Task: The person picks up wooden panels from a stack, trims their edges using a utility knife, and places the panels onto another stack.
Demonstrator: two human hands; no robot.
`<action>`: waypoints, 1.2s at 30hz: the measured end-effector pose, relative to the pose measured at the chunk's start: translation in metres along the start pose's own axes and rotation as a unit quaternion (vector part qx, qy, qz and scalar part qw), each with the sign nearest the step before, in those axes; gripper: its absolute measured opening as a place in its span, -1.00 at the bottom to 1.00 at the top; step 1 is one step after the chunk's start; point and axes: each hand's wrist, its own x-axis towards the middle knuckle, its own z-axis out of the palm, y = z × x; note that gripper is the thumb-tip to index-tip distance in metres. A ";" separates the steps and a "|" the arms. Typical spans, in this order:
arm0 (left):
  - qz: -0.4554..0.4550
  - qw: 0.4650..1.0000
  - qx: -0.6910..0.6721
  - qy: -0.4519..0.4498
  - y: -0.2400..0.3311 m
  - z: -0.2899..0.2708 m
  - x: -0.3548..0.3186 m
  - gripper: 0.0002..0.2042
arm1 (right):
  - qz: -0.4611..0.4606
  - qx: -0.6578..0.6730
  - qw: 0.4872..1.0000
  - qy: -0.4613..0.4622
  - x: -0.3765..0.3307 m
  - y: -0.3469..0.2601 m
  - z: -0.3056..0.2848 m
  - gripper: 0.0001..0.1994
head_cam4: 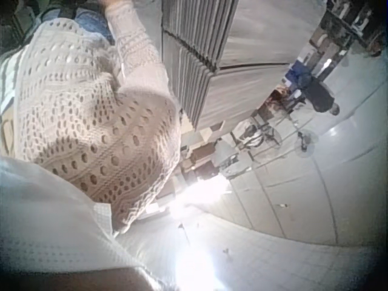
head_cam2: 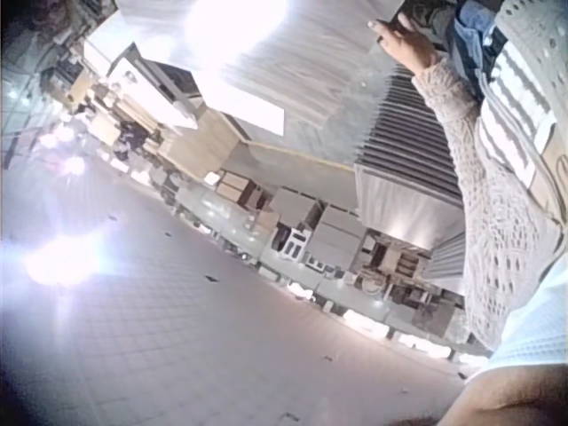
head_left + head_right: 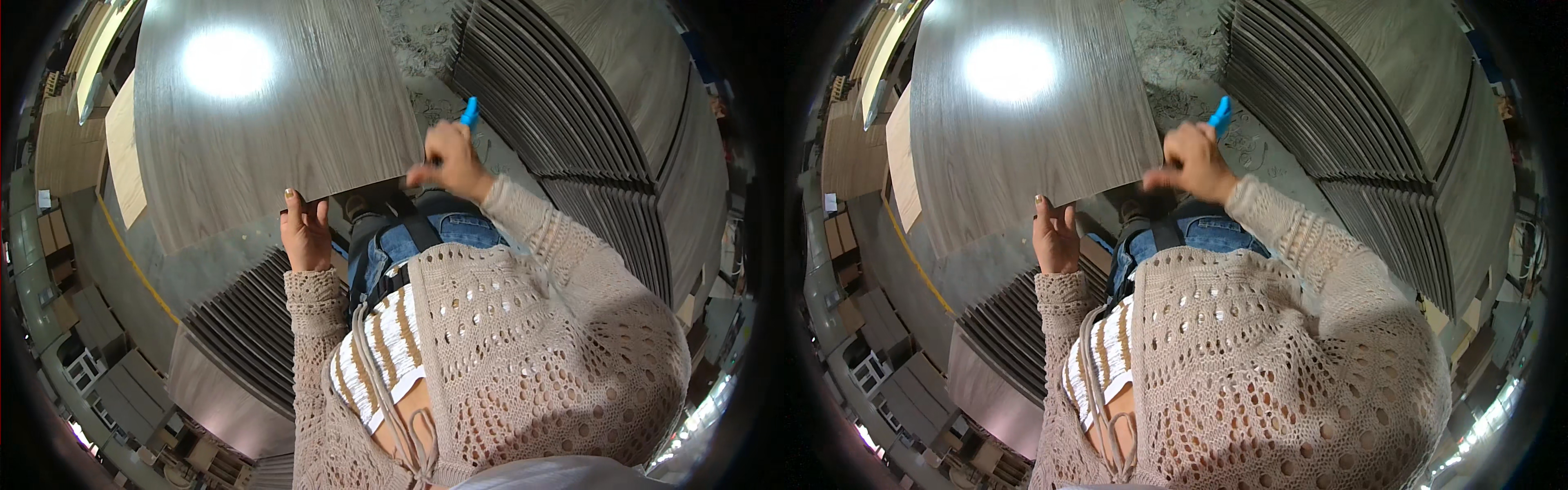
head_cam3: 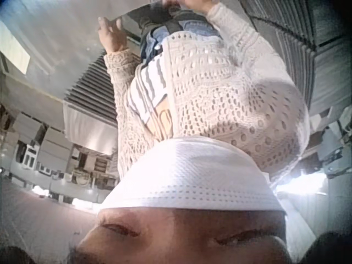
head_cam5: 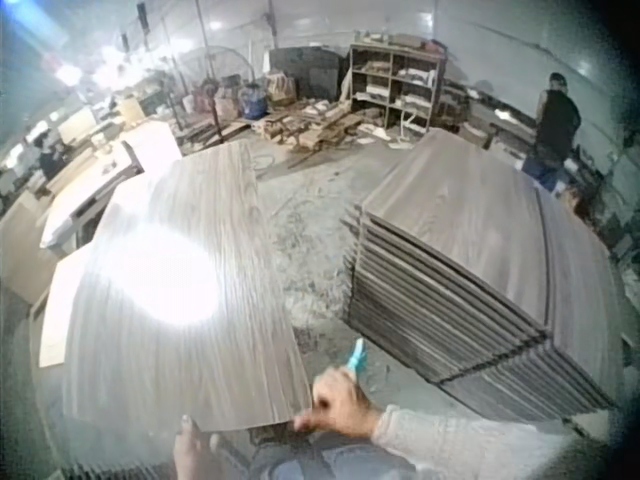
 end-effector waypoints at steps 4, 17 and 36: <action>-0.034 0.999 0.004 -0.039 0.006 -0.018 0.010 -0.76 | 0.123 0.093 0.987 0.053 -0.041 0.000 0.012 -0.46; 0.314 0.813 0.489 0.032 0.167 -0.096 0.063 -0.72 | 0.414 0.385 0.734 0.377 -0.009 -0.009 0.012 -0.56; 0.217 0.696 0.640 0.244 0.132 -0.162 0.082 -0.40 | 0.468 0.329 0.652 0.498 -0.015 0.026 0.002 -0.56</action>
